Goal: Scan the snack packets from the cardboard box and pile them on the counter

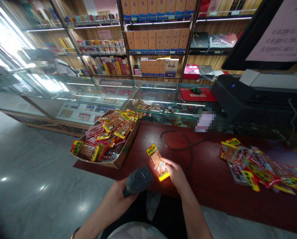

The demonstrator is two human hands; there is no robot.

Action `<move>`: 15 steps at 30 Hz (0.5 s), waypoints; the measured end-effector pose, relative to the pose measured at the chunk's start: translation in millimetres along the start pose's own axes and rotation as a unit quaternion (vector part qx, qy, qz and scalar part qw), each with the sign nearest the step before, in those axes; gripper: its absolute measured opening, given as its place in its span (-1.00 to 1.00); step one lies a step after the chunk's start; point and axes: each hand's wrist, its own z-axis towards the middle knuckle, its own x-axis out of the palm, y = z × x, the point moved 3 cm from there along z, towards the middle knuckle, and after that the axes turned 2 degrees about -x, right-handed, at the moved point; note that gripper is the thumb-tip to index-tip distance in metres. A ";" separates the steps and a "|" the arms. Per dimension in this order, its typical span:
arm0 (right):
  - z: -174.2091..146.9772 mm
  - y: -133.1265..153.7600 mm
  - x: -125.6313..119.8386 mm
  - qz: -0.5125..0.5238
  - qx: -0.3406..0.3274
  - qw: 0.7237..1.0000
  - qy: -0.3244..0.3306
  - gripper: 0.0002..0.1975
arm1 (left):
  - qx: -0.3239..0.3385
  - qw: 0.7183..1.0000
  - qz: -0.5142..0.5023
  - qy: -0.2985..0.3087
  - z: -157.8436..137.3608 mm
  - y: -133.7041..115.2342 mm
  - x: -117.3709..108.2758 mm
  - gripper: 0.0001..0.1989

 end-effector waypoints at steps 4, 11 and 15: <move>-0.9 1.8 0.1 -0.005 -0.009 1.000 0.008 -0.55 | 0.000 1.000 0.008 0.001 -1.0 -1.9 -1.8 -0.78; -1.8 1.3 -1.0 0.018 0.000 1.000 -0.017 -0.56 | -0.012 1.000 0.013 -0.009 1.4 -2.5 -2.2 -0.79; -4.2 6.7 -42.5 0.032 -0.047 0.990 -0.133 -0.51 | -0.021 1.000 0.006 -0.015 3.1 -1.4 -1.6 -0.77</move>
